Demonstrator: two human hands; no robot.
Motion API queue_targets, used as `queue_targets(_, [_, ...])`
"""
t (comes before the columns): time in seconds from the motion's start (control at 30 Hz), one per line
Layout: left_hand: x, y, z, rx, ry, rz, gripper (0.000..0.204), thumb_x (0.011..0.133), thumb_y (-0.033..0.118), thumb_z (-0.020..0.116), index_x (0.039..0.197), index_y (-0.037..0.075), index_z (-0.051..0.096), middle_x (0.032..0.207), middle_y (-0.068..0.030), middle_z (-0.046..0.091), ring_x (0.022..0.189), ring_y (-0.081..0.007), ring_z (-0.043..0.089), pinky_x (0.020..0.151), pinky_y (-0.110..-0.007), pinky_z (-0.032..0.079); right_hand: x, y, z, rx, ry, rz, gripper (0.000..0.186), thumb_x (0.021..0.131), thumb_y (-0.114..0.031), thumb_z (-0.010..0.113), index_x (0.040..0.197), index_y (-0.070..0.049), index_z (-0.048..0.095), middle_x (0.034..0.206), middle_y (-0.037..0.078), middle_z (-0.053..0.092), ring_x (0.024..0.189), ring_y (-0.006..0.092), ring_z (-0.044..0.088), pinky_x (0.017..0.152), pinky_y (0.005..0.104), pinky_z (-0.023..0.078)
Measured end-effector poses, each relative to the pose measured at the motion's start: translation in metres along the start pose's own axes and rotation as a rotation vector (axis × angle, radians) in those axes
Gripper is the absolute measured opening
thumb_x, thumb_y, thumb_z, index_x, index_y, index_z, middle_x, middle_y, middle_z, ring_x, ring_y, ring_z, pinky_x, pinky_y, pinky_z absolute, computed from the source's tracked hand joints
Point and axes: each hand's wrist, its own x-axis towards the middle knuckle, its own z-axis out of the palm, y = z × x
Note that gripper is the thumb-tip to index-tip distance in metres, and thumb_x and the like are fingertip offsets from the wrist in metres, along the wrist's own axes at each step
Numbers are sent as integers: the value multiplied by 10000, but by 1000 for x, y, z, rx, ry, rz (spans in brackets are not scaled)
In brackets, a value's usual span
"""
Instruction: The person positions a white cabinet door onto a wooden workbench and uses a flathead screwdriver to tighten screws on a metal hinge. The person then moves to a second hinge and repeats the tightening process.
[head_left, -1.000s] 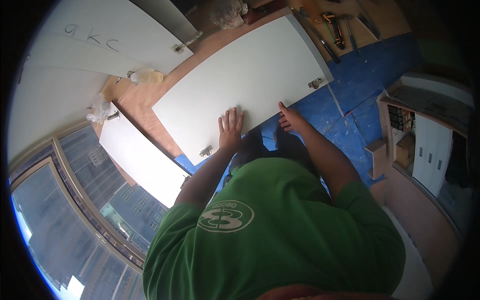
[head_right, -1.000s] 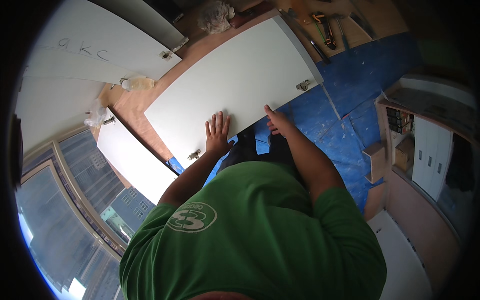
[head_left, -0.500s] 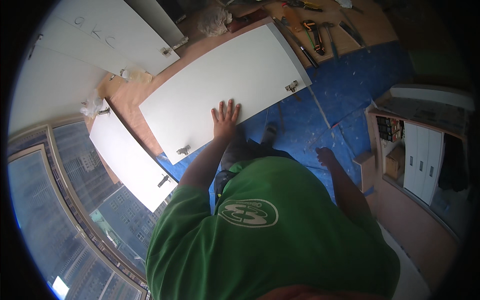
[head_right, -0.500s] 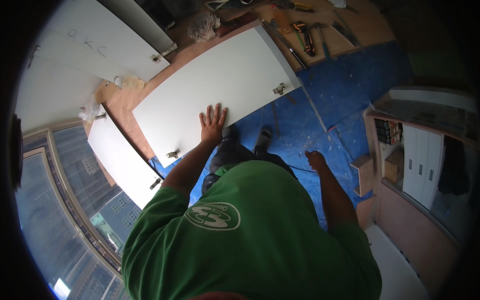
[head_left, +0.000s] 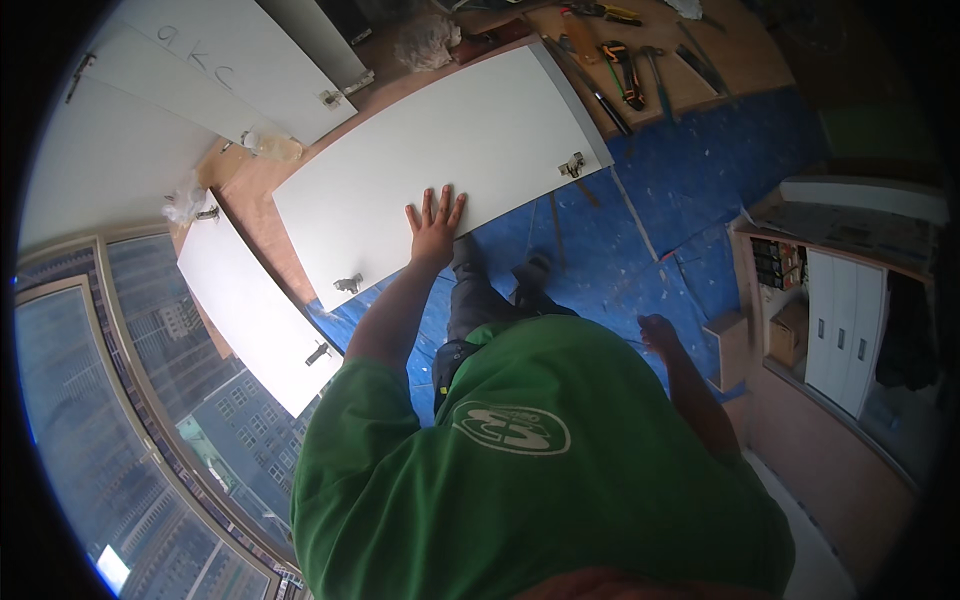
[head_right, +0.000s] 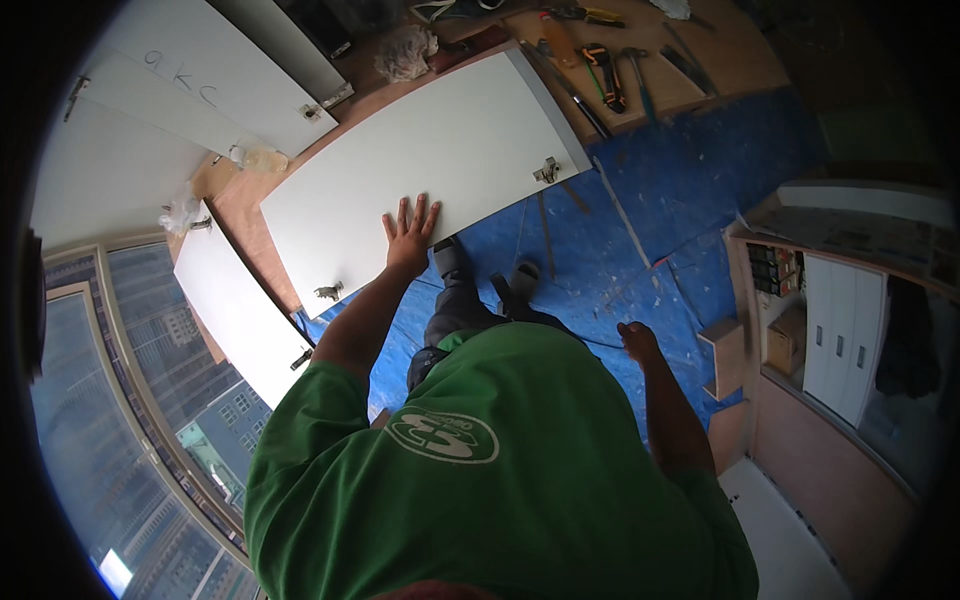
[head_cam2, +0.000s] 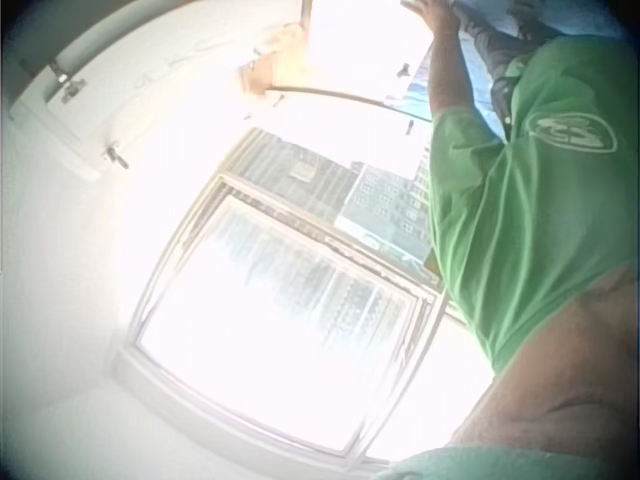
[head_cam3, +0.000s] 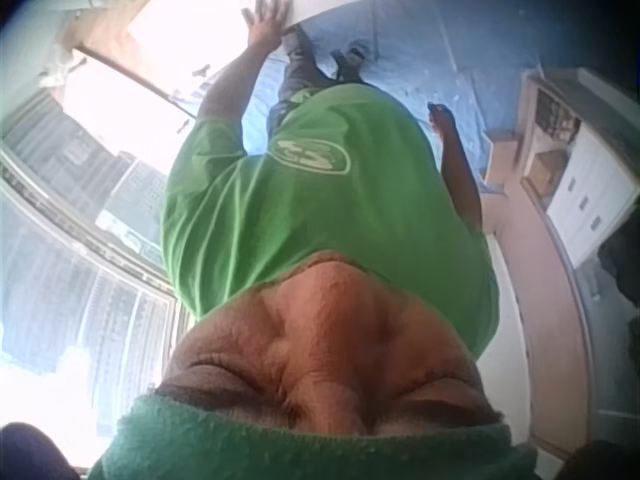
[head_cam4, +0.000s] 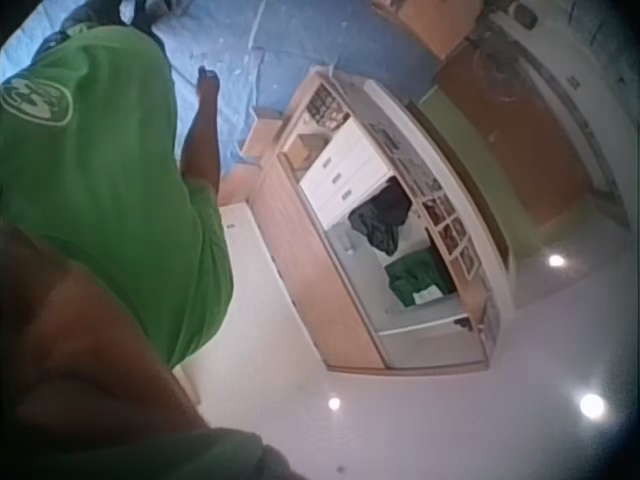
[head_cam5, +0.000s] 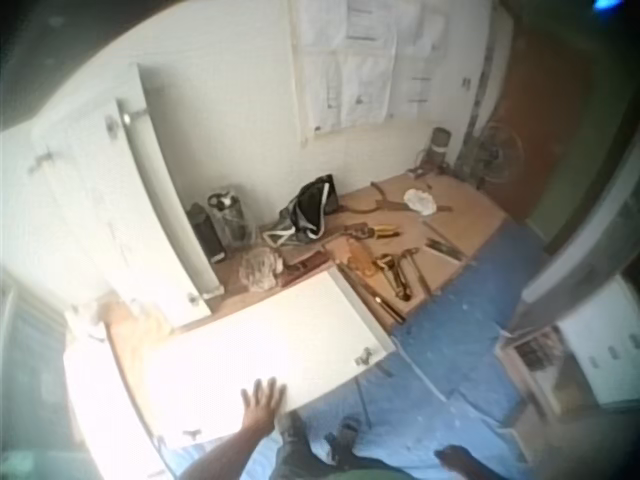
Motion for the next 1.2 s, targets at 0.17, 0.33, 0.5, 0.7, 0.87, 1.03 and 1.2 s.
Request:
queue_targets(0.17, [15, 15, -16, -75, -50, -20, 1004, 873, -25, 559, 1672, 319, 58, 1752, -23, -17, 1602, -370, -29, 1226, -700, 33, 7, -26, -3, -92, 3, -79, 401, 981, -424, 652, 962, -24, 681, 768, 84, 658, 702, 209, 626, 646, 395, 503])
queue_targets(0.33, [22, 11, -12, 25, -70, -38, 1026, 923, 204, 702, 1668, 326, 7, 1751, -8, -31, 1602, -355, -40, 1237, -686, 43, 2, -34, -10, 15, 47, -127, 418, 987, -431, 643, 944, -18, 685, 782, 84, 667, 709, 213, 631, 659, 404, 502])
queue_targets(0.5, [23, 13, -12, 68, -78, -42, 1028, 927, 234, 710, 1667, 325, 3, 1751, -2, -29, 1604, -348, -32, 1239, -679, 53, -5, -15, -14, -30, 2, 30, 361, 990, -428, 641, 929, -72, 639, 788, 41, 616, 704, 165, 583, 613, 340, 478])
queue_targets(0.7, [19, 25, -42, 22, -174, -24, 1132, 855, 385, 789, 1670, 286, 9, 1746, -74, -34, 1600, -365, 35, 1239, -669, 108, 0, 21, -19, 67, -30, 80, 331, 989, -413, 646, 936, -88, 616, 801, 31, 601, 676, 159, 562, 575, 333, 475])
queue_targets(0.87, [-23, 59, -73, -581, -260, 63, 960, 936, 573, 651, 1656, 154, 174, 1701, -185, 188, 1576, -374, 170, 1251, -580, 181, 11, 12, -15, 102, 51, 25, 453, 985, -469, 647, 926, -21, 675, 789, 114, 671, 691, 222, 643, 609, 403, 518])
queue_targets(1.03, [-108, 109, -173, -1668, -970, 219, 709, 1098, 505, 388, 1593, 0, 323, 1664, -168, 314, 1549, -270, 268, 1251, -384, 213, 42, 37, -14, -52, 58, -101, 378, 984, -450, 656, 972, -73, 663, 769, 54, 618, 669, 175, 585, 573, 363, 491])
queue_targets(1.2, [-148, 115, -283, -1341, -609, 812, 714, 1072, 489, 452, 1588, 6, 348, 1688, -190, 252, 1567, -316, 222, 1251, -418, 188, 53, 28, -15, -215, 91, -174, 557, 977, -522, 593, 907, 13, 730, 893, 233, 704, 872, 383, 674, 830, 490, 519])
